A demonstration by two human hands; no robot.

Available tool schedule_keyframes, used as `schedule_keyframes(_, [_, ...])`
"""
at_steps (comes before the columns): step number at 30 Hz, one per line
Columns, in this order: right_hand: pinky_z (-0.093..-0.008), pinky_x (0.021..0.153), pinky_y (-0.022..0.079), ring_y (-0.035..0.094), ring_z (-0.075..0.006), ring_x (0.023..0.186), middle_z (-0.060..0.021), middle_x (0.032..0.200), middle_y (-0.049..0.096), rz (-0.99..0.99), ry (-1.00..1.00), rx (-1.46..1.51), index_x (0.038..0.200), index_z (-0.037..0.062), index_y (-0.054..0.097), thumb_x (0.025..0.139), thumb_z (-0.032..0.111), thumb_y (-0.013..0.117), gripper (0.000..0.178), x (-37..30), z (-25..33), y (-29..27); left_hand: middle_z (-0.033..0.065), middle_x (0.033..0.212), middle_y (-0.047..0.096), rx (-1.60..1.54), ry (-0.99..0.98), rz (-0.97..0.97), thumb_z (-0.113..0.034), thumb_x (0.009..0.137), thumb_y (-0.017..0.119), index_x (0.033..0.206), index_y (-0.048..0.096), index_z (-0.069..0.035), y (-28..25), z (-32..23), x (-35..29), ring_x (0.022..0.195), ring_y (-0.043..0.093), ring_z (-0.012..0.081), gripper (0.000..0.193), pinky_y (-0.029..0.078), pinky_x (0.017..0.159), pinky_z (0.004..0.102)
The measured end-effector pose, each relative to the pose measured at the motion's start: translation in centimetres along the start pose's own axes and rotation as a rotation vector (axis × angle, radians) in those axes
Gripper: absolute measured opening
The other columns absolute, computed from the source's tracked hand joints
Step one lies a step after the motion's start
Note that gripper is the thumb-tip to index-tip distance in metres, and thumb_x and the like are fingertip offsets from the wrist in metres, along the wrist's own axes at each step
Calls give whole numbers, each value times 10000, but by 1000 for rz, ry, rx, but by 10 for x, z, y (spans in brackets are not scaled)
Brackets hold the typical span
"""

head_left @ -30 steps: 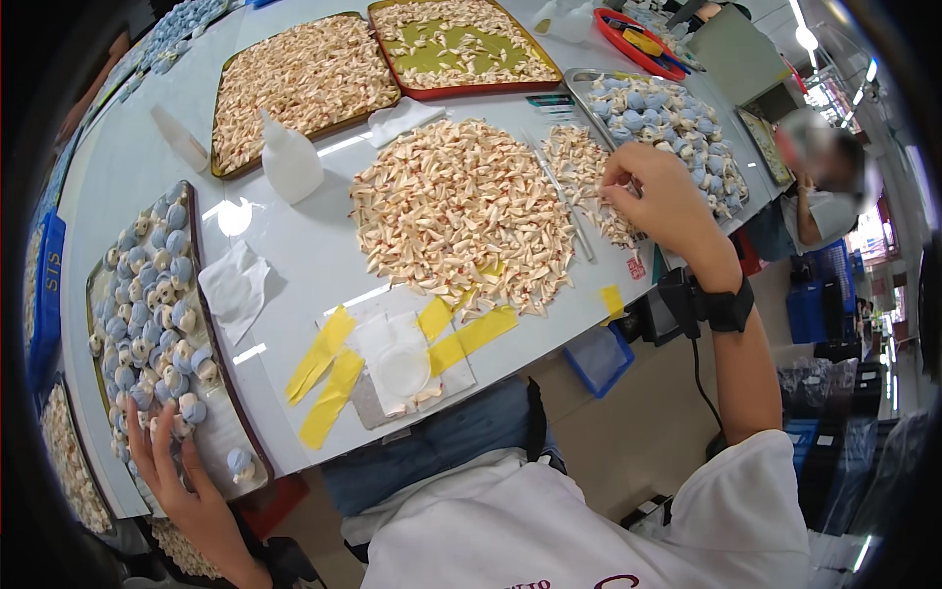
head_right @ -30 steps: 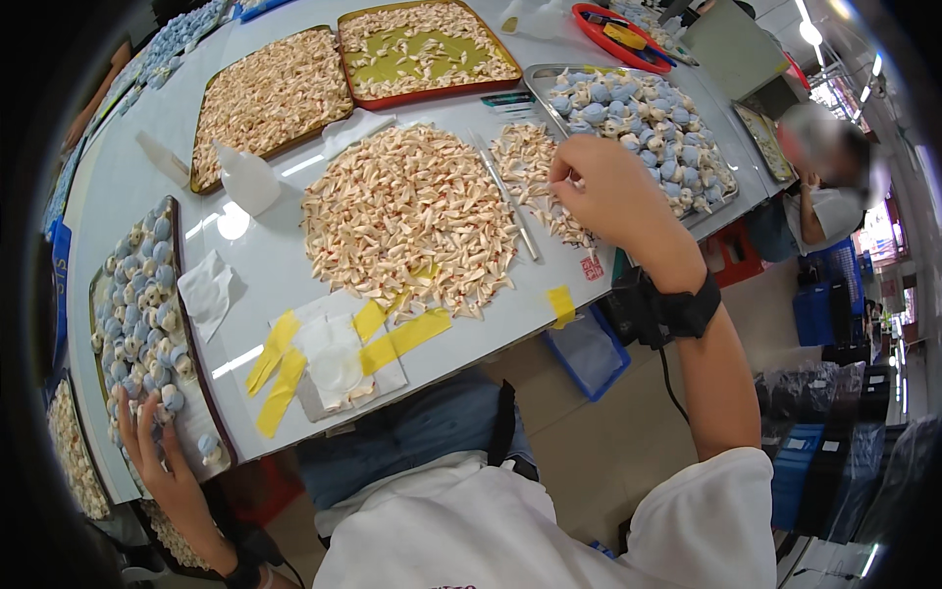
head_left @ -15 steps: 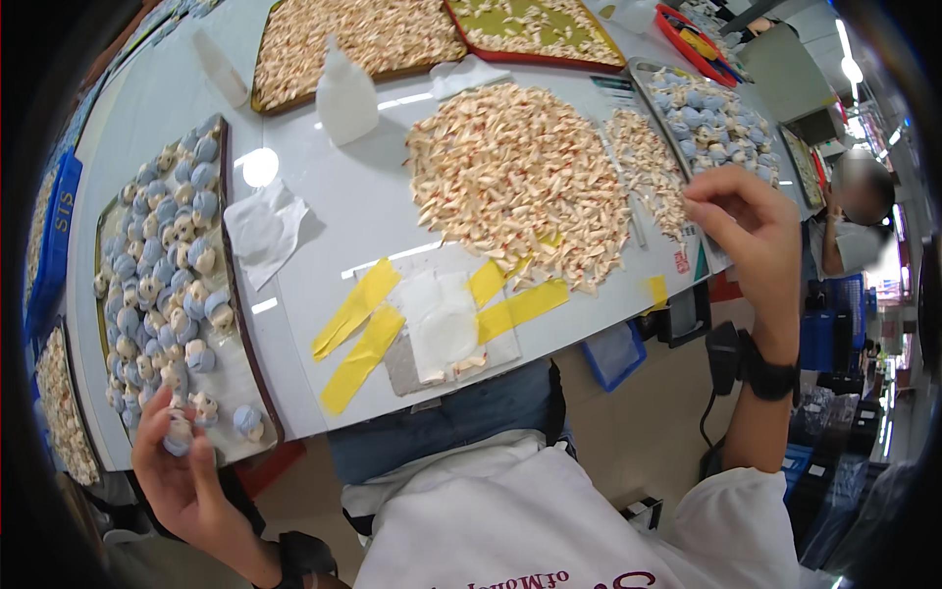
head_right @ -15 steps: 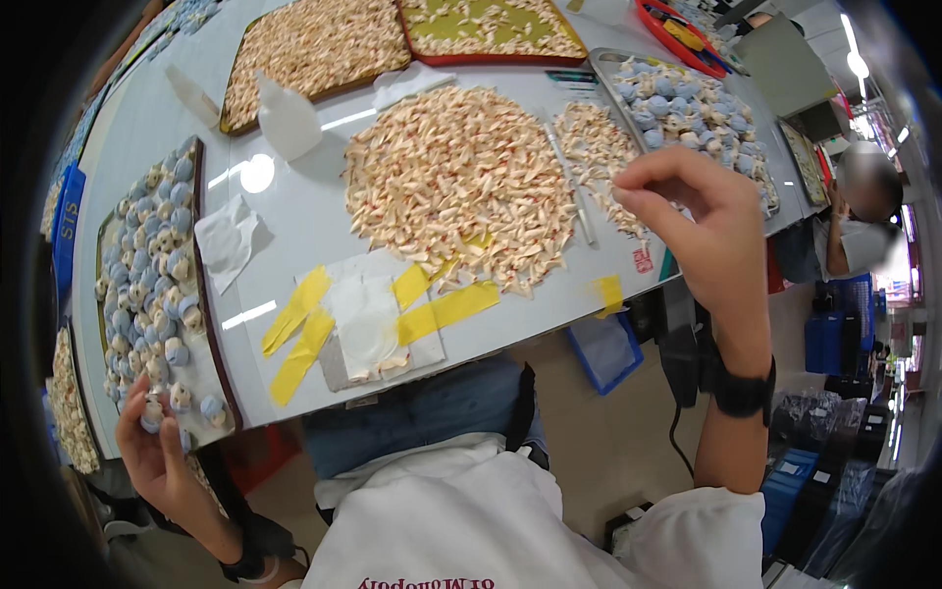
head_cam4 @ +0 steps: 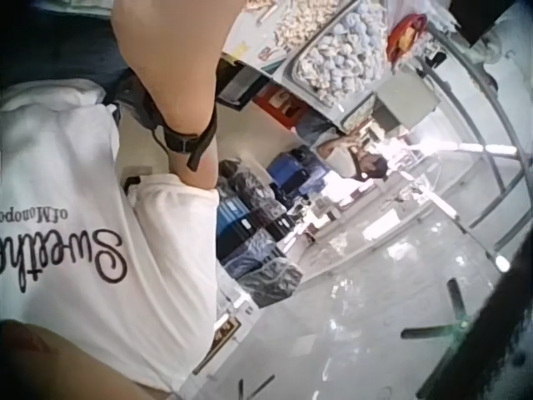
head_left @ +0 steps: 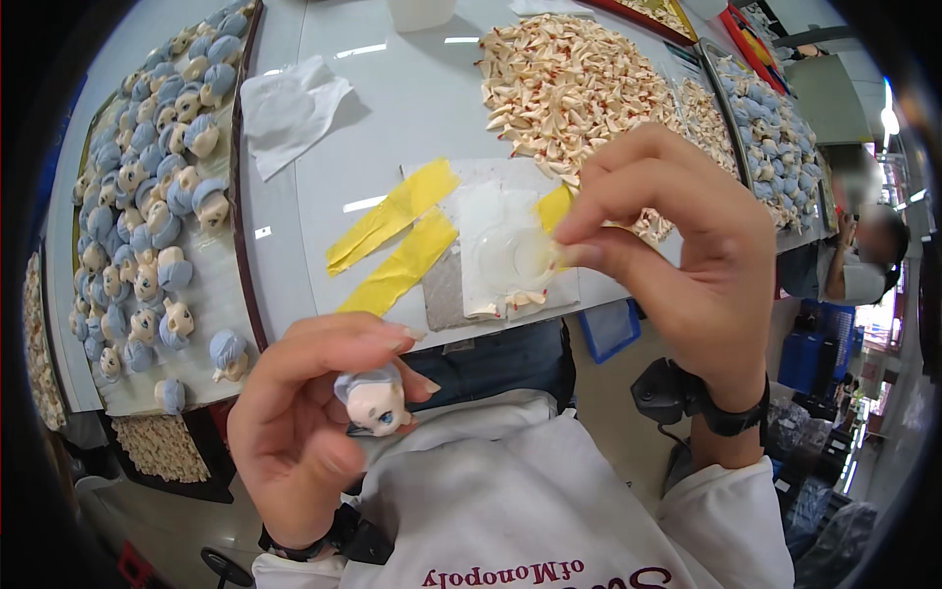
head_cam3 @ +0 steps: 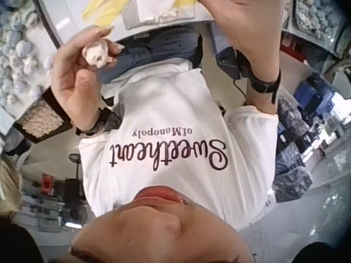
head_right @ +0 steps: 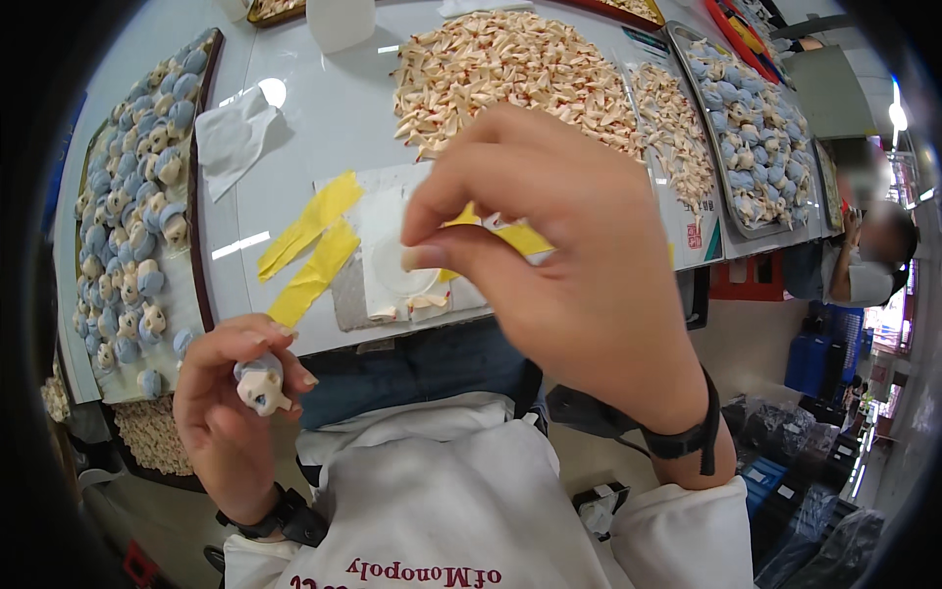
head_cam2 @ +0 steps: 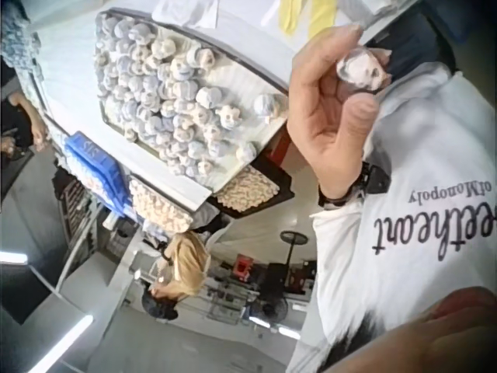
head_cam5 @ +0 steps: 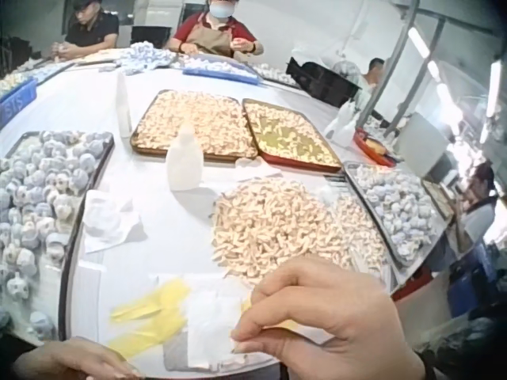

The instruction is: Assembling small toy figurine heads by attaching hair pieces and facial components.

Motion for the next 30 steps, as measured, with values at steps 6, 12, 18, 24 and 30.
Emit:
schedule_keyframes(6, [-249, 604, 396, 523, -160, 707, -57, 759, 538, 69, -156, -461, 711, 22, 618, 575, -81, 672, 179, 7, 15, 0, 126, 985, 501, 54, -160, -191, -317, 754, 714, 1023, 490, -2, 8, -2, -4, 698, 557, 163, 471, 431, 539, 215])
schedule_keyframes(12, [-248, 626, 397, 521, -167, 709, -49, 752, 530, 6, -135, -399, 704, 29, 623, 554, -110, 657, 207, 8, 12, 12, 134, 1001, 511, 120, 42, -49, -249, 718, 751, 1013, 470, -17, -9, 12, 0, 680, 574, 167, 469, 453, 538, 214])
schedule_keyframes(18, [-240, 617, 382, 502, -156, 705, -58, 763, 522, -16, -99, -223, 736, 18, 610, 577, -88, 671, 201, 0, 16, 5, 153, 963, 555, 64, -27, -68, -256, 737, 732, 1001, 499, -8, 16, 3, 2, 709, 558, 158, 431, 439, 583, 207])
schedule_keyframes(24, [-199, 589, 334, 452, -115, 671, -59, 775, 480, -17, -38, 217, 751, 51, 572, 662, 91, 756, 207, -30, 20, -1, 213, 1033, 557, 405, 402, 265, -132, 737, 720, 1029, 510, 21, 9, 9, 14, 759, 577, 196, 391, 476, 653, 252])
schedule_keyframes(30, [-194, 620, 368, 470, -102, 693, -69, 835, 475, -5, -12, 365, 805, 82, 584, 682, 110, 771, 225, -44, 28, 18, 245, 1076, 529, 311, 287, 294, -107, 767, 676, 1083, 526, 40, 23, 10, 8, 877, 573, 236, 379, 471, 783, 306])
Point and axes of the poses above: each hand's wrist, its own x-axis towards the middle knuckle, its own y-axis out of the palm, z = x × y, the point moved 2 cm from there along x, towards the middle knuckle
